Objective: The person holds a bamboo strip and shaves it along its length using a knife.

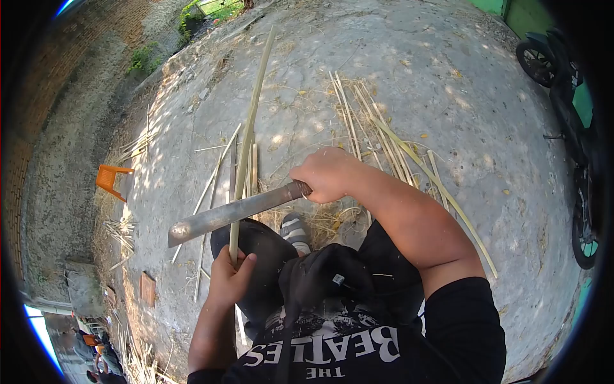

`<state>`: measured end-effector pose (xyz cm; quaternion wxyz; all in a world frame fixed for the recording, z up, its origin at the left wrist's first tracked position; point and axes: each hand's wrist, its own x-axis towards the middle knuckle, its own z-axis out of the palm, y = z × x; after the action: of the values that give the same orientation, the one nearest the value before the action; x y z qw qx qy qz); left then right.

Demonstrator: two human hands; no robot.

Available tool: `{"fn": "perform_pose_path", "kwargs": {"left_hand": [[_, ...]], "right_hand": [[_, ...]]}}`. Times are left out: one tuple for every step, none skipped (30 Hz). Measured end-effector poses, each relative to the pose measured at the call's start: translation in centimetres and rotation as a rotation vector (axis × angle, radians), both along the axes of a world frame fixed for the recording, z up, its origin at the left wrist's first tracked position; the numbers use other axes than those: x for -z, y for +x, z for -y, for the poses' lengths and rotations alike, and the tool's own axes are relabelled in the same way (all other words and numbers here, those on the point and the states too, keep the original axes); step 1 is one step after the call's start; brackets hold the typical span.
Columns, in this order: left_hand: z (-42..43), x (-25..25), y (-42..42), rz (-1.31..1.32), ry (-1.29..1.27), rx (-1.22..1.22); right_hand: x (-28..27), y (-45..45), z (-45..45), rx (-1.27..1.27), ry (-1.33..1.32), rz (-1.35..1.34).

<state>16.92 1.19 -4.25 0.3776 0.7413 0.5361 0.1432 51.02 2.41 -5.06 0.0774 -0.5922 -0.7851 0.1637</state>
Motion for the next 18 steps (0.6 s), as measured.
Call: {"fn": "perform_pose_path", "kwargs": {"left_hand": [[-0.1, 0.1, 0.0, -0.067, 0.052, 0.016], [-0.1, 0.3, 0.0, -0.133, 0.104, 0.031], [-0.1, 0.6, -0.1, -0.164, 0.135, 0.04], [-0.2, 1.0, -0.3, -0.194, 0.166, 0.046], [-0.2, 1.3, -0.5, -0.222, 0.197, 0.051], [-0.2, 1.4, -0.6, -0.22, 0.214, 0.064], [-0.4, 1.5, -0.6, -0.218, 0.23, 0.08], [-0.6, 1.6, -0.5, -0.214, 0.248, 0.094], [-0.9, 1.8, -0.6, -0.243, 0.236, 0.088], [-1.3, 2.1, -0.7, -0.272, 0.223, 0.082], [-1.6, 2.3, -0.7, -0.303, 0.209, 0.077], [-1.3, 2.0, -0.2, -0.313, 0.227, 0.082], [-0.9, 2.0, 0.1, -0.33, 0.249, 0.083], [-0.6, 2.0, 0.4, -0.346, 0.275, 0.085], [-0.4, 2.0, 0.6, -0.363, 0.301, 0.085], [-0.4, 2.2, 0.5, -0.354, 0.325, 0.094], [-0.2, 2.6, 0.2, -0.347, 0.345, 0.098], [0.0, 2.9, -0.3, -0.337, 0.364, 0.101]], "right_hand": [[0.5, 0.4, -0.2, 0.038, -0.007, -0.04], [1.3, 1.3, -0.6, 0.075, -0.015, -0.079], [2.1, 2.3, -1.2, 0.11, -0.021, -0.116], [2.7, 3.4, -1.6, 0.176, -0.048, -0.143], [3.3, 4.8, -1.9, 0.241, -0.075, -0.169], [3.3, 5.2, -2.0, 0.309, -0.104, -0.197], [3.5, 5.2, -2.0, 0.34, -0.108, -0.201], [3.5, 5.2, -1.9, 0.371, -0.109, -0.203], [3.3, 5.1, -1.9, 0.401, -0.11, -0.205], [3.2, 4.6, -1.8, 0.373, -0.107, -0.182], [3.3, 3.6, -1.7, 0.345, -0.106, -0.16], [3.3, 2.4, -1.5, 0.319, -0.105, -0.141], [3.2, 1.2, -1.3, 0.243, -0.104, -0.119], [3.0, -0.1, -1.1, 0.169, -0.1, -0.097], [2.6, -0.9, -1.1, 0.092, -0.094, -0.075], [1.9, -1.4, -1.1, 0.052, -0.09, -0.049], [2.6, -1.1, -1.6, 0.067, -0.073, -0.075], [3.9, -0.2, -2.4, 0.081, -0.056, -0.098]]}}
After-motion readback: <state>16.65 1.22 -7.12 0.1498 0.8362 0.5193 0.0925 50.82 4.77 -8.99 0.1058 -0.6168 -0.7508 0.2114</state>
